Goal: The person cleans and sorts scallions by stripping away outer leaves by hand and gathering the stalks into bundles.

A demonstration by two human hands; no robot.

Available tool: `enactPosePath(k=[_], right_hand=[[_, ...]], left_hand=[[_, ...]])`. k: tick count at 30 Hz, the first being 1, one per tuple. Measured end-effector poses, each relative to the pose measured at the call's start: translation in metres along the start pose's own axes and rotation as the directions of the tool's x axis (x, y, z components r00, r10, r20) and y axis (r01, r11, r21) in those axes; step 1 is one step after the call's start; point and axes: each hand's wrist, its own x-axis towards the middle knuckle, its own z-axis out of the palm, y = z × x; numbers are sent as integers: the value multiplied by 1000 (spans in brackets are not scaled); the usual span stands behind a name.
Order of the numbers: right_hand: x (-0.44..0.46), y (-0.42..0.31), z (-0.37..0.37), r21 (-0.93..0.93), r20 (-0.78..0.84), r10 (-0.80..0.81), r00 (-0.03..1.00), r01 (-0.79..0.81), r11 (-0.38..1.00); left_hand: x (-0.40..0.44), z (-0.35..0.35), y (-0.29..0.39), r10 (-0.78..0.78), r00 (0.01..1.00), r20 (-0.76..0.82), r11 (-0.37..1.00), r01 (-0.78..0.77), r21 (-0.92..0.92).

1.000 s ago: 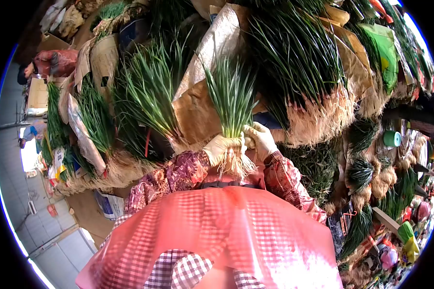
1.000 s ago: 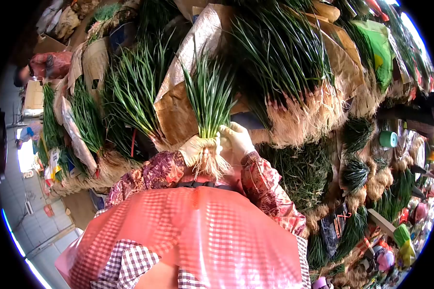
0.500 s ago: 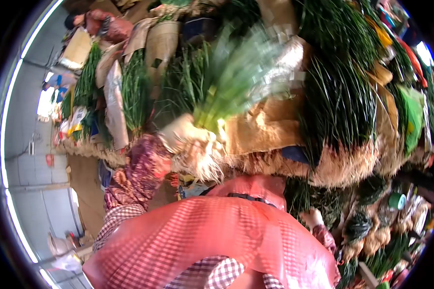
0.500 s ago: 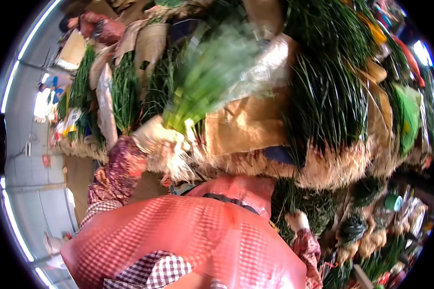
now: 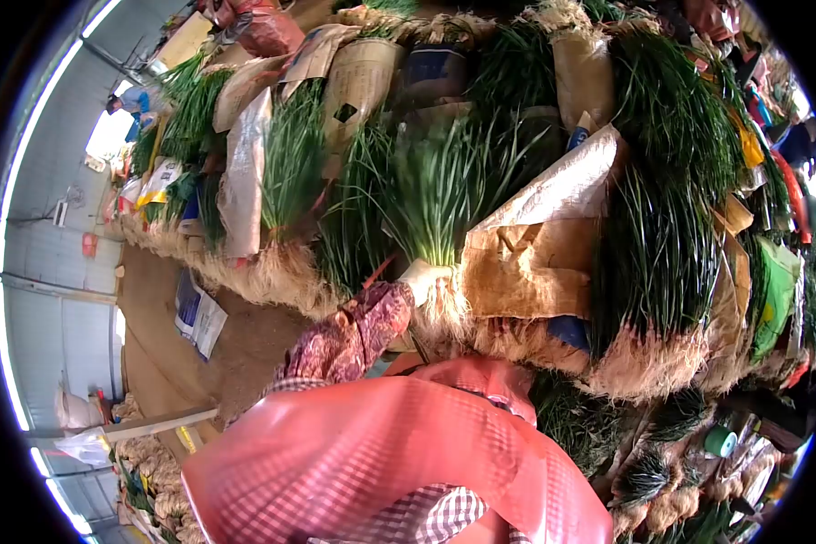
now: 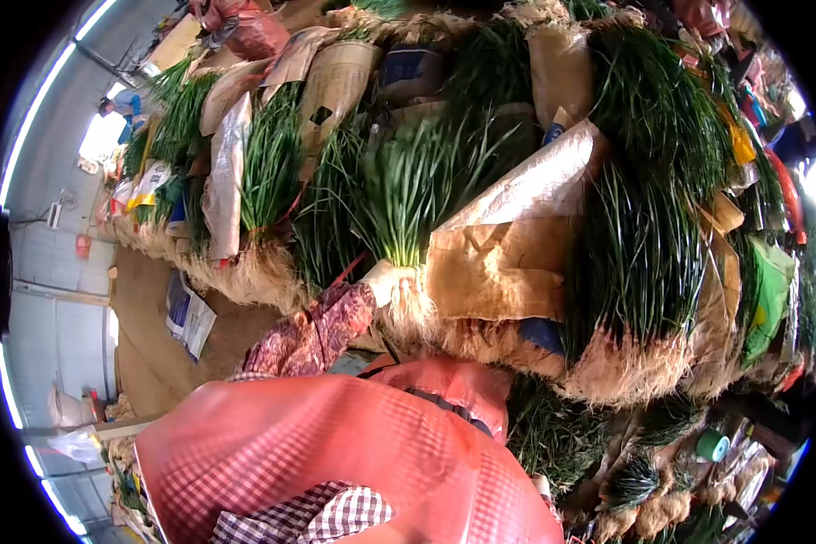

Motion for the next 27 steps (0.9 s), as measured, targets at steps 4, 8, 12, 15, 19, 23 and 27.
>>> enactPosePath(k=[4,8,12,15,19,23,27], right_hand=[[-16,13,8,-51,35,25,999,-23,998],[-31,28,20,-276,132,31,991,7,961],[32,-34,-10,-540,-373,-542,753,298,787],[46,-135,-101,58,-601,-230,766,328,943],[126,-174,-138,15,-420,-82,904,97,995],[99,-207,-169,466,-276,-146,950,265,844],[84,-196,-159,924,-232,-242,942,292,249]], left_hand=[[-66,15,35,83,993,87,983,-68,-168],[-103,14,41,401,910,100,903,-375,-210],[-91,-4,14,499,861,-94,866,-500,21],[-113,8,29,501,837,-220,866,-485,126],[-129,24,44,846,529,-65,441,-627,642],[-137,78,43,798,594,104,527,-771,358],[-130,140,10,552,707,442,742,-658,125]])
